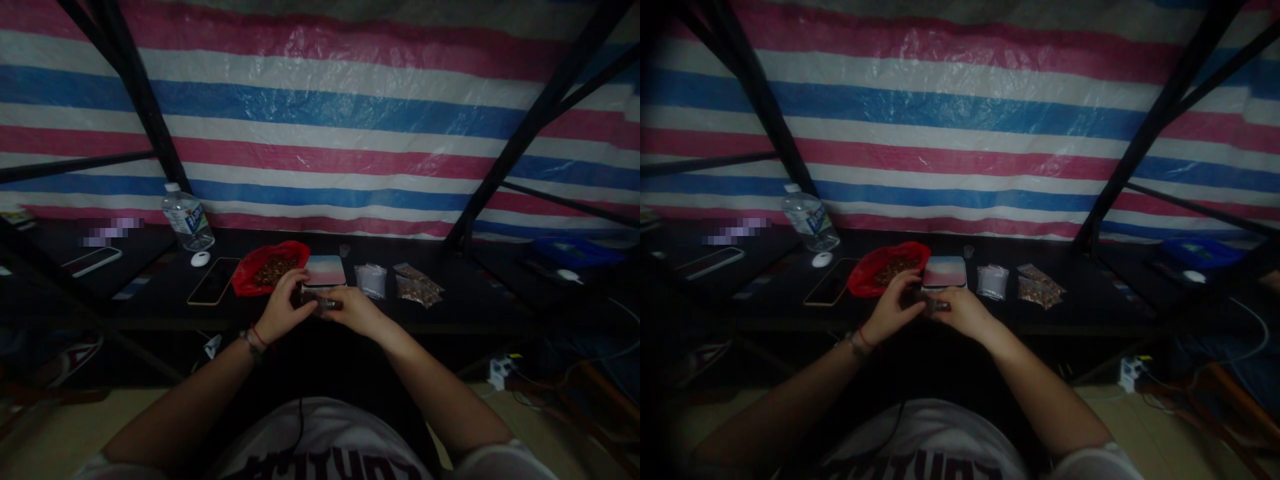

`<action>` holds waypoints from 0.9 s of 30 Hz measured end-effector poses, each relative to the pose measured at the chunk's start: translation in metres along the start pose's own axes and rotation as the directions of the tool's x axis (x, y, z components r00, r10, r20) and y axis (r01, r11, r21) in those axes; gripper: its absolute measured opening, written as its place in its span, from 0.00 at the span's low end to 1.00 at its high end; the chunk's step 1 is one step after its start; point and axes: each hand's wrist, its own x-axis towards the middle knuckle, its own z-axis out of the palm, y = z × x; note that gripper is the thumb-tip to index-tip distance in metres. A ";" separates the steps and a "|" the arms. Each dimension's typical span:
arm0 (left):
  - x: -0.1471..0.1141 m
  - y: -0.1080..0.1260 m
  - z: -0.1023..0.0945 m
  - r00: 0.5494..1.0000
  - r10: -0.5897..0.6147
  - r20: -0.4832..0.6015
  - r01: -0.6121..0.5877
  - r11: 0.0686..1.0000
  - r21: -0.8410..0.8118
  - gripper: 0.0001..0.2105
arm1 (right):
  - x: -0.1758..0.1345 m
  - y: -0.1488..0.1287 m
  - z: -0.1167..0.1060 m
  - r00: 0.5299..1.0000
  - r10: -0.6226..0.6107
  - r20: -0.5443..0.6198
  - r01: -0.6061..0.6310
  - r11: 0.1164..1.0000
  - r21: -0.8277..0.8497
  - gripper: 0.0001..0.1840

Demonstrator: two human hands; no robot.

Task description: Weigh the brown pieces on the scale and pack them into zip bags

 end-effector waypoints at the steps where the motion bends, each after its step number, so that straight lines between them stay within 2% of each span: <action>1: 0.002 -0.004 -0.003 0.998 -0.040 0.046 0.045 0.993 -0.110 0.23 | -0.001 0.001 -0.003 1.000 -0.009 0.002 0.009 0.999 0.033 0.17; 3: 0.004 -0.014 -0.007 0.963 -0.158 0.218 0.229 0.905 -0.358 0.27 | -0.001 0.003 -0.008 1.000 -0.006 0.005 0.006 0.997 0.082 0.19; 5: 0.005 -0.021 -0.009 0.895 -0.254 0.366 0.423 0.741 -0.521 0.27 | -0.002 0.006 -0.010 1.000 0.022 -0.006 -0.021 0.992 0.121 0.21; 6: 0.004 -0.023 -0.010 0.866 -0.292 0.407 0.489 0.666 -0.563 0.27 | -0.002 0.009 -0.011 0.999 0.040 -0.017 -0.037 0.990 0.133 0.22; 9: 0.003 -0.026 -0.008 0.815 -0.349 0.463 0.579 0.533 -0.618 0.24 | -0.002 0.015 -0.014 0.996 0.083 -0.037 -0.077 0.986 0.149 0.22; 14: 0.003 -0.023 -0.004 0.762 -0.404 0.507 0.648 0.471 -0.599 0.21 | -0.002 0.021 -0.016 0.996 0.083 -0.044 -0.075 0.985 0.158 0.20; 17: 0.006 -0.020 -0.004 0.774 -0.432 0.463 0.632 0.492 -0.599 0.17 | -0.002 0.025 -0.014 0.995 0.052 -0.081 -0.040 0.988 0.147 0.18; 20: 0.013 -0.016 -0.013 0.823 -0.441 0.358 0.561 0.534 -0.633 0.16 | 0.000 0.034 -0.012 0.981 0.076 -0.180 -0.045 0.984 0.170 0.16; 24: 0.029 -0.016 -0.042 0.882 -0.456 0.118 0.411 0.621 -0.668 0.17 | 0.002 0.049 -0.012 0.948 0.207 -0.240 -0.162 0.967 0.195 0.13; 27: 0.041 -0.024 -0.070 0.875 -0.480 -0.069 0.375 0.760 -0.531 0.20 | 0.003 0.059 -0.012 0.934 0.272 -0.229 -0.224 0.950 0.216 0.14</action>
